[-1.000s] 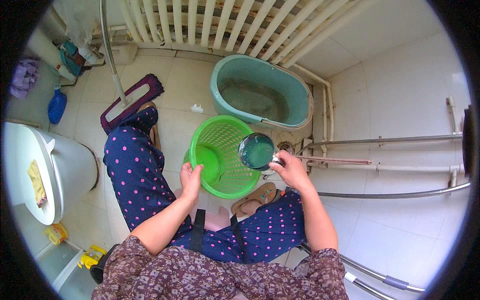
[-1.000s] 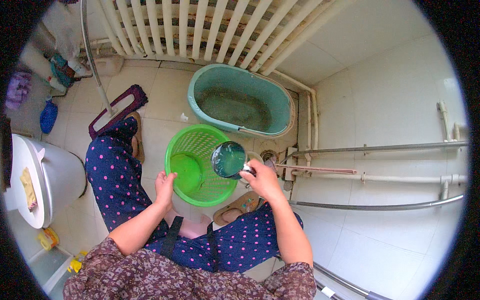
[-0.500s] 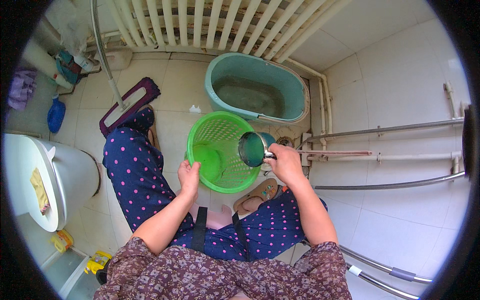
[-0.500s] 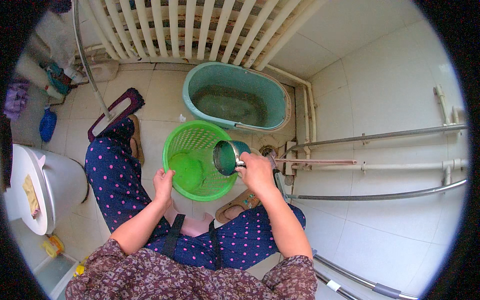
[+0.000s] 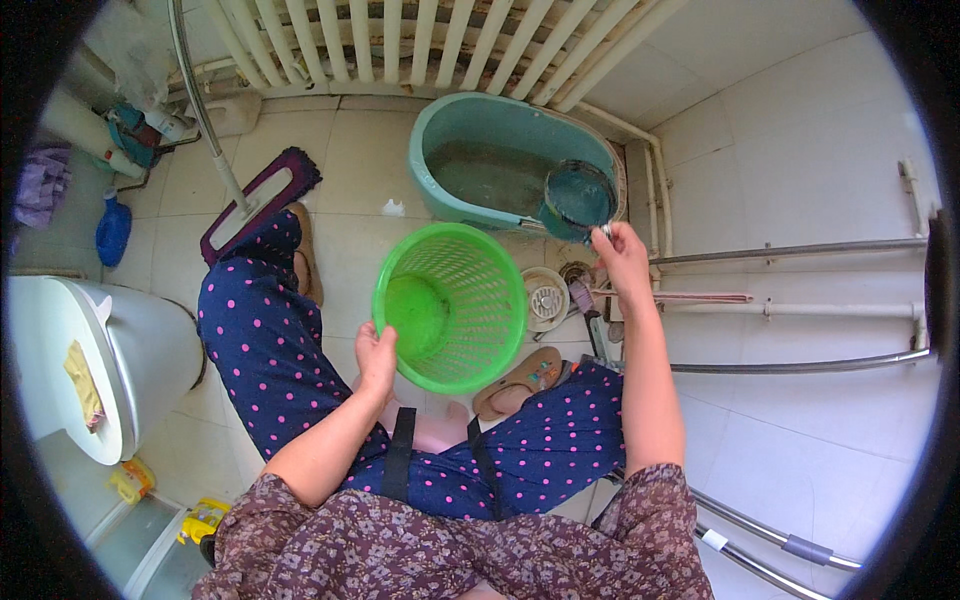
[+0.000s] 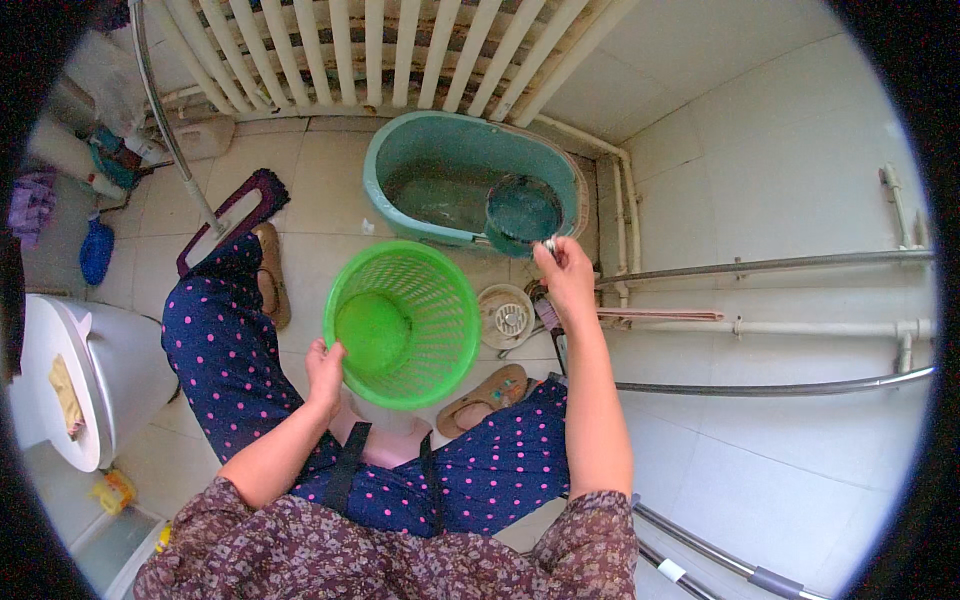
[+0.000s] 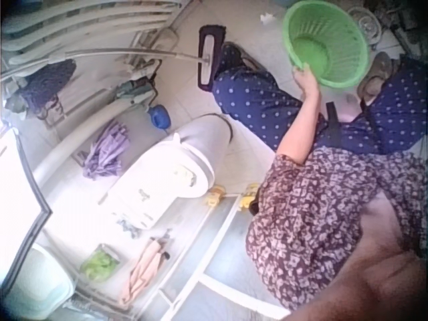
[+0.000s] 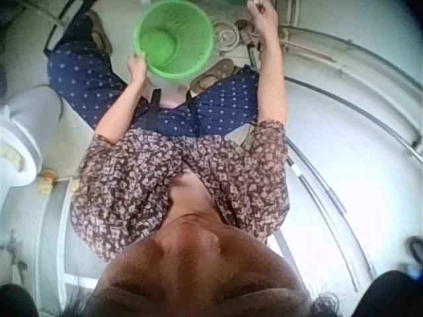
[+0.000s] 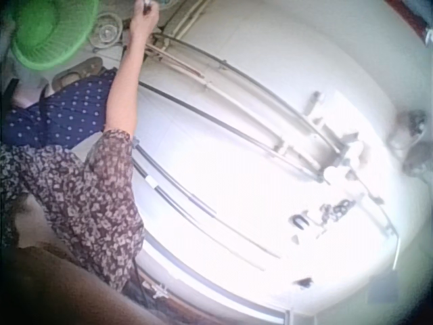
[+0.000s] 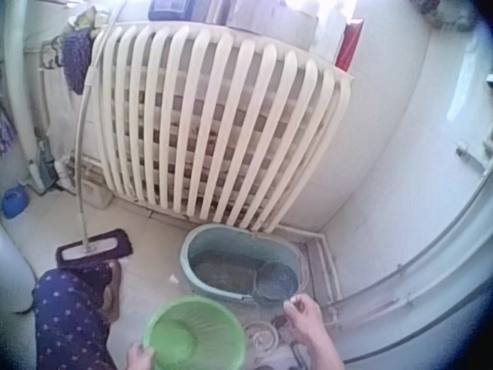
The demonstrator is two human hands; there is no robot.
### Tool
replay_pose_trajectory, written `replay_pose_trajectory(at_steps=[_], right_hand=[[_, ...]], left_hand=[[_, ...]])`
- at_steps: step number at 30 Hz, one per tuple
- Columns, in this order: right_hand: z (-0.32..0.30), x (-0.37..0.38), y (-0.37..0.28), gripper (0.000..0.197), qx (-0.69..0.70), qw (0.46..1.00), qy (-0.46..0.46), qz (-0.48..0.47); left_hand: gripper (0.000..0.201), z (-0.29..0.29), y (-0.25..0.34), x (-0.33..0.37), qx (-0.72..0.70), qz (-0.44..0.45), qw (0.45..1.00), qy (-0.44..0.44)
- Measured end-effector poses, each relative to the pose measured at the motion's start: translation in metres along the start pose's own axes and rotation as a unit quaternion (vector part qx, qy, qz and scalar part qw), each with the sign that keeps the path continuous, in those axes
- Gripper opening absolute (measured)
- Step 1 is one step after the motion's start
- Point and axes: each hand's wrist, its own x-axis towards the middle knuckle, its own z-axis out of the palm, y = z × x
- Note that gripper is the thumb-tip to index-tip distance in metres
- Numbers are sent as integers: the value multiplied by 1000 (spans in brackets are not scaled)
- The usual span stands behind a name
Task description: The person cleans a green plastic basket using a brush and water from a bucket, then applies a cleaning agent from a yellow bottle and continues scrubbing the basket.
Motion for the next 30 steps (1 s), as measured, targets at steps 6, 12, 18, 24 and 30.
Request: replay_pose_trajectory(at_steps=[6, 12, 18, 24, 30], right_hand=[[30, 62, 8, 25, -14, 996, 42, 75], [38, 59, 18, 25, 46, 994, 51, 80], [12, 19, 34, 17, 139, 988, 69, 3], [-23, 5, 48, 16, 189, 973, 126, -35], [-68, -9, 45, 21, 184, 964, 190, -38]], left_hand=[[22, 1, 5, -1, 44, -3, 999, -11], [24, -1, 21, -10, 39, -72, 996, -24], [21, 2, 42, -21, 23, -96, 994, -52], [21, 14, 115, -44, -36, -58, 993, -93], [28, 65, 211, -72, 49, 72, 983, -164]])
